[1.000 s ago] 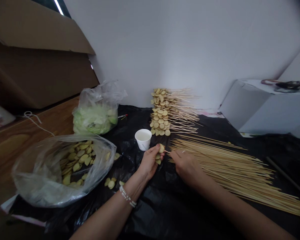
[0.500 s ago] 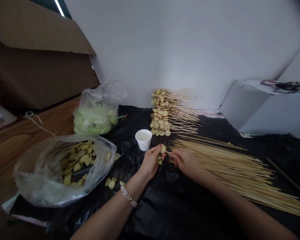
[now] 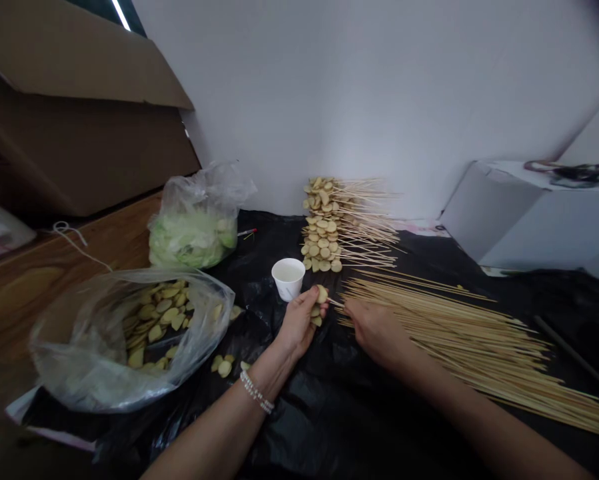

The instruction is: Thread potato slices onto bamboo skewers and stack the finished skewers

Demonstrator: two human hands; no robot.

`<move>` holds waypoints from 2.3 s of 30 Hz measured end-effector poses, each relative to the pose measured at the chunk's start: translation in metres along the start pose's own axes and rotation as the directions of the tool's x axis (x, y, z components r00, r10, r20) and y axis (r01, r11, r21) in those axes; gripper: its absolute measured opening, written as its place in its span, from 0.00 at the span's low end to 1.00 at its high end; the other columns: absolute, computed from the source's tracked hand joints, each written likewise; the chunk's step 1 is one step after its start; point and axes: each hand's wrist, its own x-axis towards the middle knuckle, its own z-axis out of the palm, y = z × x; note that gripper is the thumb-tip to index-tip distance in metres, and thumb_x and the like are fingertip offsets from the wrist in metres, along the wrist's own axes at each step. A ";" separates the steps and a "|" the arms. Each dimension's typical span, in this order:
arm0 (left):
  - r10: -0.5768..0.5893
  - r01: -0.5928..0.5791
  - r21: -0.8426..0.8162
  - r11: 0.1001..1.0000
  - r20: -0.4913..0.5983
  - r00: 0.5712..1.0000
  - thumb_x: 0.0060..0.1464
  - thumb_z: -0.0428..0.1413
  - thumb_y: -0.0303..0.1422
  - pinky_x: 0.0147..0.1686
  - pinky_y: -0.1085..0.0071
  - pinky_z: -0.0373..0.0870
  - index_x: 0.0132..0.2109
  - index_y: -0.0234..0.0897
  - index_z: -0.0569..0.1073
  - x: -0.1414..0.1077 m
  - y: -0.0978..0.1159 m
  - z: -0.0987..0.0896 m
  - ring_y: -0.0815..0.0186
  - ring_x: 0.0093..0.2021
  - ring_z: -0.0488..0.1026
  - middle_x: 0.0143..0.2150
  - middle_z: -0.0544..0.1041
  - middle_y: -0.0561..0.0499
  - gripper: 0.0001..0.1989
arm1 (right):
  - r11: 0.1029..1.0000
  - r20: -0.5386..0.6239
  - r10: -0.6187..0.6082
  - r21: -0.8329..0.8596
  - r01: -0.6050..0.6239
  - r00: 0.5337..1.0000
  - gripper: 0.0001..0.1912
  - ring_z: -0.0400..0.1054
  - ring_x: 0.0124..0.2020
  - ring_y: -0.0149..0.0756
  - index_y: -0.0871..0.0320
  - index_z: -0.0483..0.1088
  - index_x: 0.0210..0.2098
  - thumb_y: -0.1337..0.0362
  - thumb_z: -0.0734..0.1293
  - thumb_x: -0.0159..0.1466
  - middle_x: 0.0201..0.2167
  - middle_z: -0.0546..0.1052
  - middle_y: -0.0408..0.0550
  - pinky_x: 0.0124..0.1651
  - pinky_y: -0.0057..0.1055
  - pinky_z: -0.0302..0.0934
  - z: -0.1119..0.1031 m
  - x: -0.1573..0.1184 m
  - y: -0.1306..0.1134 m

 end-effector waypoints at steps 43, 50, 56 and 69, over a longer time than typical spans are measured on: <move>-0.002 0.003 0.016 1.000 -0.016 1.000 0.40 0.66 0.40 0.24 0.82 0.63 0.33 0.28 0.77 -0.001 0.000 0.002 0.78 0.24 0.66 0.26 0.72 0.51 0.18 | 0.959 -0.090 -0.086 -0.277 0.058 0.992 0.11 0.62 0.24 0.34 0.59 0.67 0.32 0.76 0.55 0.62 0.27 0.72 0.48 0.26 0.32 0.42 -0.004 -0.005 -0.007; 0.020 -0.021 0.040 0.999 0.034 0.999 0.40 0.66 0.41 0.23 0.81 0.62 0.32 0.29 0.76 -0.004 -0.001 0.004 0.77 0.24 0.66 0.27 0.71 0.51 0.18 | 0.952 0.100 0.061 0.292 -0.088 0.993 0.15 0.63 0.25 0.31 0.58 0.64 0.25 0.68 0.54 0.66 0.22 0.71 0.44 0.29 0.27 0.49 -0.006 0.005 0.003; 0.015 -0.015 0.044 0.999 0.004 1.000 0.40 0.66 0.41 0.24 0.82 0.62 0.32 0.29 0.76 -0.004 -0.003 0.003 0.77 0.24 0.66 0.27 0.72 0.51 0.17 | 0.999 -0.033 0.022 0.042 -0.020 0.999 0.11 0.63 0.28 0.34 0.59 0.66 0.30 0.71 0.55 0.64 0.27 0.72 0.48 0.30 0.30 0.48 -0.002 0.001 -0.003; -0.022 0.017 0.046 0.999 0.102 0.994 0.43 0.64 0.41 0.24 0.81 0.62 0.33 0.29 0.76 -0.006 0.001 0.005 0.77 0.24 0.65 0.27 0.71 0.52 0.17 | 0.712 0.224 0.117 0.660 -0.239 0.968 0.12 0.60 0.21 0.29 0.57 0.62 0.24 0.66 0.56 0.63 0.17 0.66 0.40 0.26 0.25 0.51 -0.010 0.008 0.002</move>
